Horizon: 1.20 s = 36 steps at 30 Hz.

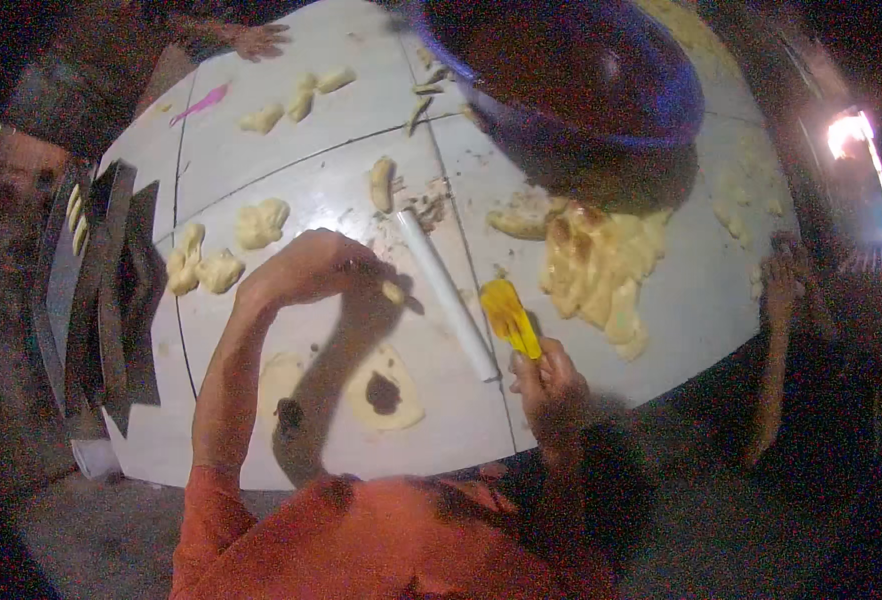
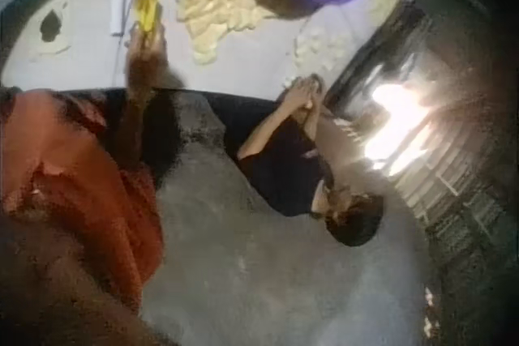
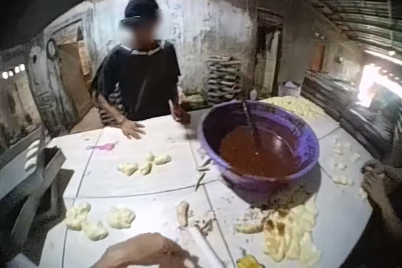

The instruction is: The person flattens dough pieces using a rolling pin, applies a chocolate filling with a spatula, rolls the dough into cylinders, and places them onto a metal tray.

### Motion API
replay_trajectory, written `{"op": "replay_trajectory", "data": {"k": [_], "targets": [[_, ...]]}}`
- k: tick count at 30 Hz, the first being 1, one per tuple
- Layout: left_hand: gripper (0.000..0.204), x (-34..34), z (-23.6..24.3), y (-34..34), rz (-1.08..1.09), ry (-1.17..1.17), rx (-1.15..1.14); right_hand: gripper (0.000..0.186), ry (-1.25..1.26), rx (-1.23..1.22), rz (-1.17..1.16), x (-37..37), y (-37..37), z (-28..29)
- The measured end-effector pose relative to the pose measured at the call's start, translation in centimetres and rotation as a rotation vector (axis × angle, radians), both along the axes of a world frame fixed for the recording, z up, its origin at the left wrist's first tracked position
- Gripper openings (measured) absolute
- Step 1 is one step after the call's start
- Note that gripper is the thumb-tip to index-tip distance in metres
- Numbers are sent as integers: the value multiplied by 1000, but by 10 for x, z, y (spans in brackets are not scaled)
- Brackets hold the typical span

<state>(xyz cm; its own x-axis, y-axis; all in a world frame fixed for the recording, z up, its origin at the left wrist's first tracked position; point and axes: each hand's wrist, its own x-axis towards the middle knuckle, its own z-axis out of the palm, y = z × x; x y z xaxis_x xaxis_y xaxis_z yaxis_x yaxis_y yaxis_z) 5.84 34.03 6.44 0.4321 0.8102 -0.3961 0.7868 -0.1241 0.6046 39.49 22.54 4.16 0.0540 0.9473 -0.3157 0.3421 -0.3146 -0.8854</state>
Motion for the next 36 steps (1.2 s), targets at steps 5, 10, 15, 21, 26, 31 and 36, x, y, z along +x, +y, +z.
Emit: {"op": "replay_trajectory", "data": {"k": [5, 10, 15, 21, 26, 31, 36], "targets": [[25, -16, -16, -32, 57, 120, 89, 24, 46, 2, 228, -51, -5, -4], [31, -26, -39, -47, 98, -107, 376, 26, -174, 143, 332, -75, -8, -19], [31, -17, -29, -75, 478, -255, 342, 29, -342, 157, 313, -90, 4, -12], [23, -11, -34, -79, 554, -229, 271, 21, -457, 261, 410, -107, 31, -4], [28, -7, -27, -79, 618, -308, 221, 23, -527, 252, 514, -109, 26, -4], [27, -8, -33, -82, 610, -337, 227, 25, -400, 156, 398, -111, 23, 0], [24, -5, -28, -86, 637, -351, 225, 21, -493, 230, 407, -126, 15, 2]]}}
